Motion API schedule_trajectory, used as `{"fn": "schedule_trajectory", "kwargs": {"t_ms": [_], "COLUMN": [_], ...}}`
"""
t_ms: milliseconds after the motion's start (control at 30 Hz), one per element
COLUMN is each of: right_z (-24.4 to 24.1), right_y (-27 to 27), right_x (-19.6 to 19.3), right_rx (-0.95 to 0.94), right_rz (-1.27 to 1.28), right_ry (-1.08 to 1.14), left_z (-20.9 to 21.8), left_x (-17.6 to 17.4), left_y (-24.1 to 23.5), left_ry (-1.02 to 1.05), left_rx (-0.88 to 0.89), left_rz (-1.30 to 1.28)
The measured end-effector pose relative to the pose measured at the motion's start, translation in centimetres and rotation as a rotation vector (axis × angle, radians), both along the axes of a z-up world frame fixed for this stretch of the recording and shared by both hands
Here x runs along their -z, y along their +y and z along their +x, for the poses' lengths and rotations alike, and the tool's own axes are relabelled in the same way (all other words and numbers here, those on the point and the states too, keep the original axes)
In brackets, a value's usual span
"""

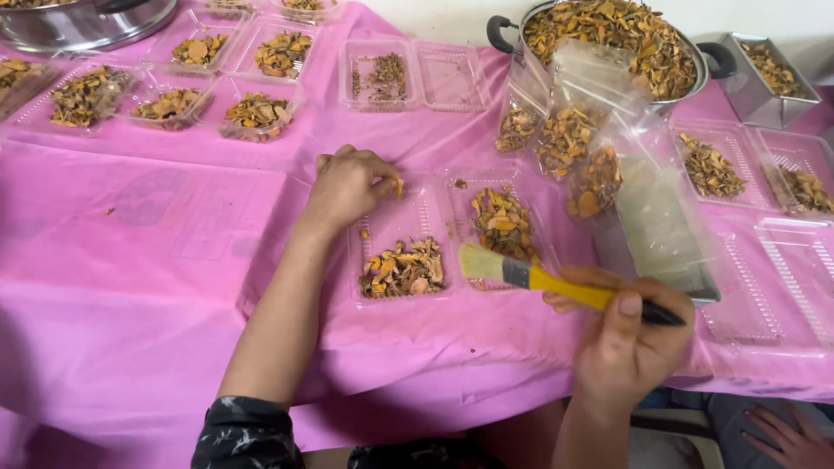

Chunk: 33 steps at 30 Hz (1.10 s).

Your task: The person sorts dried tea leaves and flowers into plastic bags and containers by hand and uses a brush to sweep loose fragments together on the table.

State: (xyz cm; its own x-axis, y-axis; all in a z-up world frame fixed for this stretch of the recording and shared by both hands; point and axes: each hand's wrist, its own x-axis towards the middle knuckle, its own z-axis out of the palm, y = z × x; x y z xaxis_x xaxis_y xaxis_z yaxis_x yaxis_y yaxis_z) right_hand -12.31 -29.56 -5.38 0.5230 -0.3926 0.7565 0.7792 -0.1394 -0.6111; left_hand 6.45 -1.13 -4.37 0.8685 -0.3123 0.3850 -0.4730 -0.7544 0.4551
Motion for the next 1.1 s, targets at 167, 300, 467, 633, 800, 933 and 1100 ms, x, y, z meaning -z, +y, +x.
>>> {"fn": "schedule_trajectory", "kwargs": {"t_ms": [167,300,467,633,800,933,1100], "right_z": [-1.8,-2.4,-3.4,-3.7,-3.0,-2.4,-1.5], "right_y": [-1.8,-3.2,-2.5,-3.4,-2.6,-2.3,-1.6], "right_x": [1.0,-0.4,-0.6,0.5,-0.6,0.1,-0.6], "right_rx": [0.043,0.039,0.03,0.102,0.053,-0.021,-0.016], "right_rz": [0.002,0.082,0.102,0.053,0.057,0.078,0.136], "right_ry": [0.046,-0.053,-0.018,-0.005,-0.025,-0.011,-0.031], "left_z": [-2.9,-6.4,-4.4,-5.2,-4.4,-5.3,-5.3], "left_x": [-2.0,-5.8,-0.3,-0.7,-0.8,-1.9,-1.5], "left_y": [1.0,-0.5,-0.9,-1.5,-0.5,-0.3,0.6], "left_ry": [-0.028,0.295,0.237,0.221,0.19,0.253,0.243], "left_rx": [-0.154,-0.182,-0.257,-0.241,-0.224,-0.18,-0.108], "left_rz": [0.206,0.585,0.937,0.965,0.871,0.762,0.454]}}
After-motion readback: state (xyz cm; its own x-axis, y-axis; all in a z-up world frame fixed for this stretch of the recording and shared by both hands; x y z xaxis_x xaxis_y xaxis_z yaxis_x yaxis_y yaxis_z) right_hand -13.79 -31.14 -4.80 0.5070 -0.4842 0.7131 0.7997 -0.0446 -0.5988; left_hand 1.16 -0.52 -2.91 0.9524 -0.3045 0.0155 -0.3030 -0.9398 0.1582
